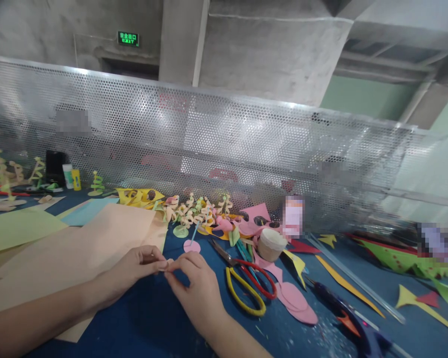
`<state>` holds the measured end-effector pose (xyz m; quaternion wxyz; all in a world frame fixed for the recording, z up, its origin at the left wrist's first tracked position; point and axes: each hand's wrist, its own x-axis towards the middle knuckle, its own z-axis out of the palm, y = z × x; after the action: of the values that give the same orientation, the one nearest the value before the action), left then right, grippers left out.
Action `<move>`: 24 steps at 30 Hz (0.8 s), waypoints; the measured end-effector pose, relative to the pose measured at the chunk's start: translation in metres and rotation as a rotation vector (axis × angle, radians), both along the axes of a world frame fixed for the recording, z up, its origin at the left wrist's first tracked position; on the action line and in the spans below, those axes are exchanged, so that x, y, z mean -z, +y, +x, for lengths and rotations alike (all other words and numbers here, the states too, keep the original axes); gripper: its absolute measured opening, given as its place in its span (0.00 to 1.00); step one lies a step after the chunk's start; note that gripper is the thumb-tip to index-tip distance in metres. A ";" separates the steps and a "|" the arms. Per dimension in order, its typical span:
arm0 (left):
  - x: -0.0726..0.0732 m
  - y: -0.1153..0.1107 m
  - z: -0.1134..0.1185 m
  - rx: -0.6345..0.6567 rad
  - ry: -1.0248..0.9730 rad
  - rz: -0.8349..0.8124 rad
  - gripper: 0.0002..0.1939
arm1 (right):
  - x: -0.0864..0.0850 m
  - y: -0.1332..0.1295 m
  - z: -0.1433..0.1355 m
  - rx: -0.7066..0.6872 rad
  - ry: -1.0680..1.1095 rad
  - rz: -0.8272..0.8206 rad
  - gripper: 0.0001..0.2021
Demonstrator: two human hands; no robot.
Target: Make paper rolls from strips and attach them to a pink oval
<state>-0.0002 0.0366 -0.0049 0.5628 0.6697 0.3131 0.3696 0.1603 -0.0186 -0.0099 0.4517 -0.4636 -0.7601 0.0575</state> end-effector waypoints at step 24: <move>-0.003 -0.009 -0.003 -0.072 0.226 0.323 0.08 | 0.005 0.009 0.000 -0.202 0.544 -0.432 0.11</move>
<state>-0.0028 0.0276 -0.0019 0.3958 0.7770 0.3345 0.3574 0.1601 -0.0093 -0.0150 0.5212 -0.4385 -0.6244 0.3825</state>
